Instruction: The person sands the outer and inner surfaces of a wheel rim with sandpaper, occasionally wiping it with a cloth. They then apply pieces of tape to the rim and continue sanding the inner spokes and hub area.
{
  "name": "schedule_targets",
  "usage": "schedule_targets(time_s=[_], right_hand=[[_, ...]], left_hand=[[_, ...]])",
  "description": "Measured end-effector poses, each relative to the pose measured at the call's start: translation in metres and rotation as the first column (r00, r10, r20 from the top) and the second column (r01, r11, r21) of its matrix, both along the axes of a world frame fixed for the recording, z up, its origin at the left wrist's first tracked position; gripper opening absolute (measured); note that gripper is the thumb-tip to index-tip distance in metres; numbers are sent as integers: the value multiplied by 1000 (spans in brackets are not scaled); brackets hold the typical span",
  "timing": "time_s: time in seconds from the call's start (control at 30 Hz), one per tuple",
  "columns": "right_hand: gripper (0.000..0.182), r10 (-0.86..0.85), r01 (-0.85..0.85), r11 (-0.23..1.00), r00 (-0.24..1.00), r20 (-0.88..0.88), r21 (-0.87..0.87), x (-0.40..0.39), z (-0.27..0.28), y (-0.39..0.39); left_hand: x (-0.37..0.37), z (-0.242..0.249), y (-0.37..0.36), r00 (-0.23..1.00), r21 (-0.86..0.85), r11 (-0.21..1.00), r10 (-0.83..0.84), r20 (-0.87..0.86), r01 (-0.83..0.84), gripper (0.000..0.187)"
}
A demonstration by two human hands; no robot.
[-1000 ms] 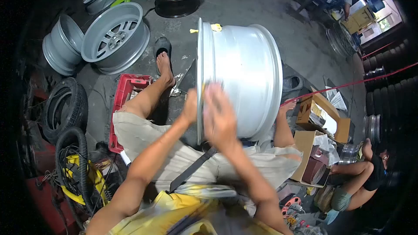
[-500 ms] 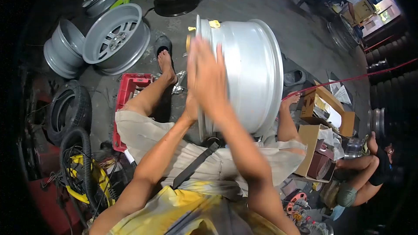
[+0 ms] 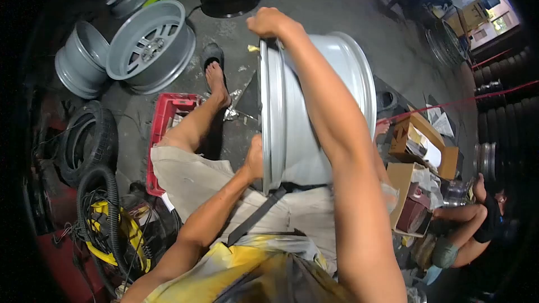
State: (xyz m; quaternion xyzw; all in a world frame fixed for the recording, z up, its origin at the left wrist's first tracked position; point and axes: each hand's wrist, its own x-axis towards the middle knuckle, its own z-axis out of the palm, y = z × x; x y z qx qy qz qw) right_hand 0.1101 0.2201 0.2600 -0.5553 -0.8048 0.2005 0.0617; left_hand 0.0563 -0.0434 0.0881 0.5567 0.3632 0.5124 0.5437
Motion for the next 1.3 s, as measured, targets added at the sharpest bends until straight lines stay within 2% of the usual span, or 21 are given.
schedule_targets(time_s=[0.13,0.23,0.33,0.37,0.43,0.53,0.6,0.63,0.67,0.73,0.77,0.8,0.83,0.9,0.97,1.03,1.07,1.1,1.2,1.27,1.3], right_hand=[[38,148,-106,765,989,-13,635,23,-8,-198],[43,100,-32,872,988,-114,489,29,-12,-244],[40,109,59,881,941,-321,470,30,-5,-164],[42,46,125,905,921,-386,406,23,0,-122],[53,-120,143,988,946,-302,56,19,-1,-32],[54,-106,147,976,965,-239,159,9,-4,-32],[44,61,207,865,861,-505,457,16,-20,-113],[43,150,154,787,891,-428,597,20,-36,-160],[44,135,123,761,931,-340,637,25,-57,-207],[46,81,159,835,911,-404,527,36,-122,-292],[46,43,163,871,914,-403,464,41,-141,-310],[46,43,167,871,910,-412,461,42,-134,-300],[45,75,144,848,920,-384,510,43,-114,-280],[45,103,154,809,914,-393,568,39,-75,-219],[46,120,180,749,910,-398,638,31,-48,-131],[42,76,114,849,941,-331,517,25,-30,-36],[42,20,82,904,972,-234,420,25,-30,-5],[43,-4,104,947,951,-309,305,26,-19,-5],[37,178,198,749,859,-480,632,32,-48,-89],[43,188,193,674,888,-418,713,49,-104,-178],[48,148,165,731,909,-390,662,63,-137,-220]], left_hand=[[1,9,22,989,4,1000,-2,151,1,32],[1,13,22,991,17,997,71,117,-73,32],[-6,-5,28,1000,72,997,-14,-17,15,29],[-6,0,32,991,-40,997,-64,118,69,25],[-9,7,43,966,-145,982,-84,244,122,24],[-11,11,74,994,-77,996,-40,100,47,22],[-8,8,102,989,254,957,145,-8,-139,36],[-7,2,117,943,480,841,324,-80,-248,38],[-6,-3,133,849,658,670,521,-88,-343,40],[-13,6,147,766,721,597,626,-146,-351,39],[-18,22,152,935,309,898,348,-66,-312,40],[-21,30,154,984,-141,987,94,150,-73,41],[-19,25,156,987,-145,987,86,137,-66,41],[-13,13,158,984,317,932,168,52,-176,45],[-16,41,140,971,427,882,238,-38,-199,44],[-22,32,149,996,-124,990,78,41,-72,42],[-23,27,156,955,218,964,202,-219,-154,41],[-24,45,156,993,-105,989,103,-52,-108,41],[-19,70,178,977,-32,978,202,-68,-204,41],[-15,81,195,946,-336,932,223,235,-136,45],[-18,75,207,958,-357,925,211,196,-131,45]])
